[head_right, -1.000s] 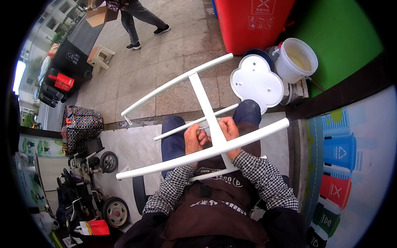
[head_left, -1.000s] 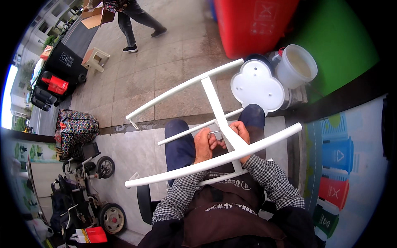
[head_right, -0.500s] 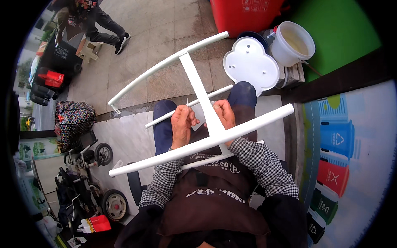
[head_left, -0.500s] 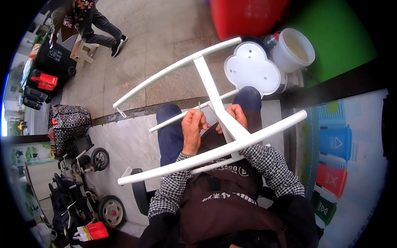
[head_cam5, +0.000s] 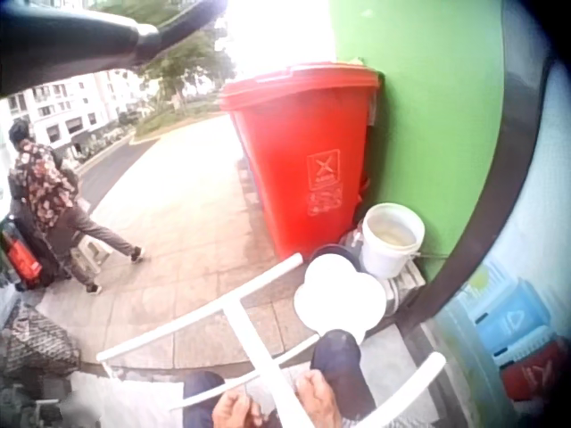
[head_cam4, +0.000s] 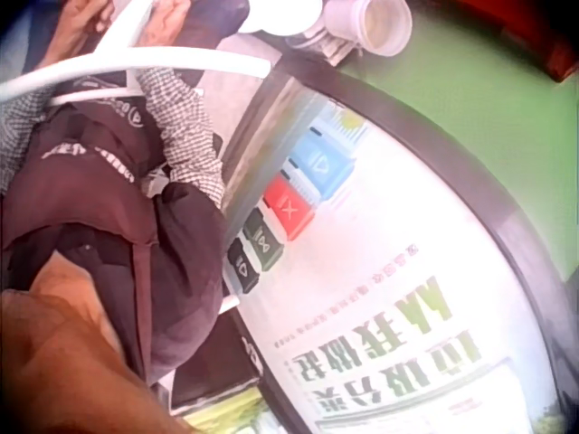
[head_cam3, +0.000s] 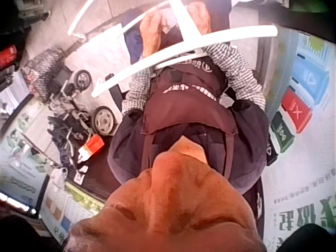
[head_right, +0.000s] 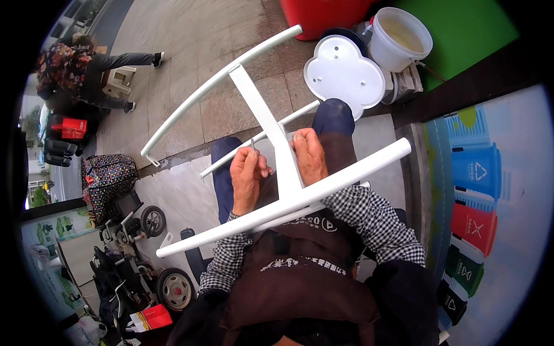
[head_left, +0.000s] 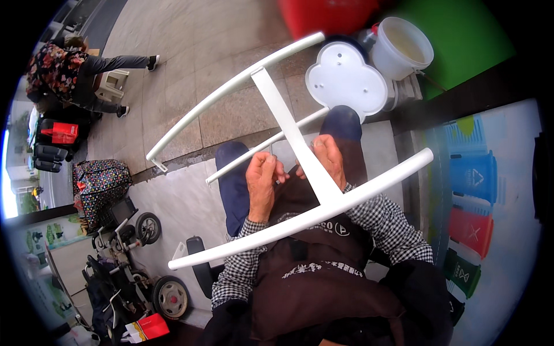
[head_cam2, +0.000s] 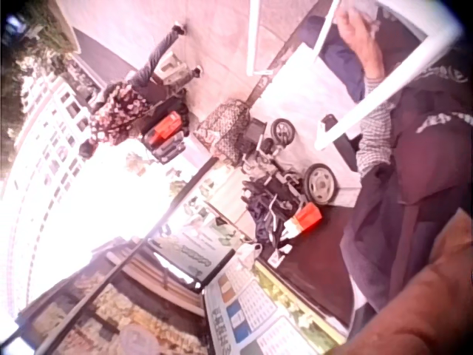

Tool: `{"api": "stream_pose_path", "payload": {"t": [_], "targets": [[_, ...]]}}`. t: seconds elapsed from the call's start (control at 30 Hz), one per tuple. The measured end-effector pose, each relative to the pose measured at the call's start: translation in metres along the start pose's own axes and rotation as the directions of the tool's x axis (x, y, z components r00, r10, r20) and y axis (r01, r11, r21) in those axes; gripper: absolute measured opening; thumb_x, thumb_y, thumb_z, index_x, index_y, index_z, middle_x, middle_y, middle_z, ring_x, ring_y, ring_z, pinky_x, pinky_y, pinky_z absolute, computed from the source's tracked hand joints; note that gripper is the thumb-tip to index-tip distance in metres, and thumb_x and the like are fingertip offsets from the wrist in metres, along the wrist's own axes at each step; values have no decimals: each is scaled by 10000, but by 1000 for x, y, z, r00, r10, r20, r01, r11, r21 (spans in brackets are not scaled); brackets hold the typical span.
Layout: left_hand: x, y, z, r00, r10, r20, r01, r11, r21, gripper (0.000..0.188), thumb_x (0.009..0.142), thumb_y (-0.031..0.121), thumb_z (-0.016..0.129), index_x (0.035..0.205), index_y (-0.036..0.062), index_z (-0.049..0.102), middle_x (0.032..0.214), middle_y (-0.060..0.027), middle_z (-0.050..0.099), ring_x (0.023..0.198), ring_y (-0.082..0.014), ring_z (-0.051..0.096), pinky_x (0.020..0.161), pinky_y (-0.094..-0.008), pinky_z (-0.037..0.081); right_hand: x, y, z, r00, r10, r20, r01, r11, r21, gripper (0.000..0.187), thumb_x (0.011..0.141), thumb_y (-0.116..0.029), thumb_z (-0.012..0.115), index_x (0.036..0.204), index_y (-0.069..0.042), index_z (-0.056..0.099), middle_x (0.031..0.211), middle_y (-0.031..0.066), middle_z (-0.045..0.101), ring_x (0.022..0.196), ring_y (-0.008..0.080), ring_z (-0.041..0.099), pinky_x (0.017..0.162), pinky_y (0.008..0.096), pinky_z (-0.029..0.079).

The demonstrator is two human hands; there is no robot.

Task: The person unscrews bolts from a white plastic panel by hand, then pulls apart sections of a white metal frame before placing the components into blue recycling bins.

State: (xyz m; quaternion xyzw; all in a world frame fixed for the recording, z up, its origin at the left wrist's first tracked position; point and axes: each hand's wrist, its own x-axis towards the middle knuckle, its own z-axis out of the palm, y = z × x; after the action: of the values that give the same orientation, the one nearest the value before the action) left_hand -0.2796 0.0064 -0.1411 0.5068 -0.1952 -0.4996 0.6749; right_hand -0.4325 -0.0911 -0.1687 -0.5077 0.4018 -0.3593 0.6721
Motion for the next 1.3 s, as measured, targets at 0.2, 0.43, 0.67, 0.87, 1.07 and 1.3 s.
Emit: {"api": "stream_pose_path", "payload": {"t": [0.2, 0.43, 0.67, 0.87, 1.07, 1.3], "targets": [[-6, -5, 5, 1000, -15, 27, 15, 1000, -10, 254, 1067, 188, 573, 1233, -4, 572, 797, -46, 617, 666, -102, 573, 683, -250, 537, -5, -8, 1, 998, 45, -54, -42, 998, 50, 336, 1095, -339, 459, 1080, -26, 580, 889, 81, 653, 804, 158, 612, 748, 323, 518], [-6, -17, -4, 995, -42, 94, 26, 987, 158, 183, 1045, 150, 614, 1115, -14, 657, 762, -6, 633, 655, -68, 569, 602, -211, 461, -2, 6, -6, 993, 56, 100, -78, 971, 225, 307, 1112, -337, 437, 1088, -48, 537, 915, 107, 683, 789, 152, 665, 680, 279, 550], [-16, -5, -2, 991, 56, 117, -92, 940, 327, 173, 1038, 165, 621, 1087, 8, 673, 839, 10, 677, 692, -35, 576, 602, -207, 475, -10, -6, -1, 955, -170, 243, 134, 978, 158, 264, 1103, -294, 492, 1096, -30, 488, 1138, 216, 701, 832, 218, 732, 761, 317, 619], [-8, -24, 9, 971, 164, 172, -210, 931, 299, 137, 1033, 113, 611, 1074, -12, 652, 817, 14, 654, 682, -20, 532, 579, -209, 436, -17, -8, -13, 899, -320, 298, 412, 849, -331, 330, 1062, -278, 529, 1240, -9, 601, 1184, 140, 634, 1042, 232, 640, 892, 349, 524], [-5, -12, 19, 969, 175, 173, -221, 927, 304, 112, 1015, 85, 607, 1013, -18, 650, 743, 19, 597, 668, -31, 524, 576, -226, 436, -14, 3, -33, 909, -248, 335, 379, 826, -417, 398, 1063, -215, 530, 1412, -25, 543, 1282, 198, 602, 1157, 329, 610, 980, 427, 486], [-4, -15, 18, 949, 284, 135, -314, 836, 451, 117, 970, 97, 646, 905, 3, 620, 701, -11, 577, 653, -66, 524, 576, -276, 440, 1, 57, -70, 880, -239, 409, 471, 546, -693, 542, 982, -106, 639, 1493, -15, 485, 1445, 209, 565, 1331, 394, 536, 1118, 487, 423]]}}
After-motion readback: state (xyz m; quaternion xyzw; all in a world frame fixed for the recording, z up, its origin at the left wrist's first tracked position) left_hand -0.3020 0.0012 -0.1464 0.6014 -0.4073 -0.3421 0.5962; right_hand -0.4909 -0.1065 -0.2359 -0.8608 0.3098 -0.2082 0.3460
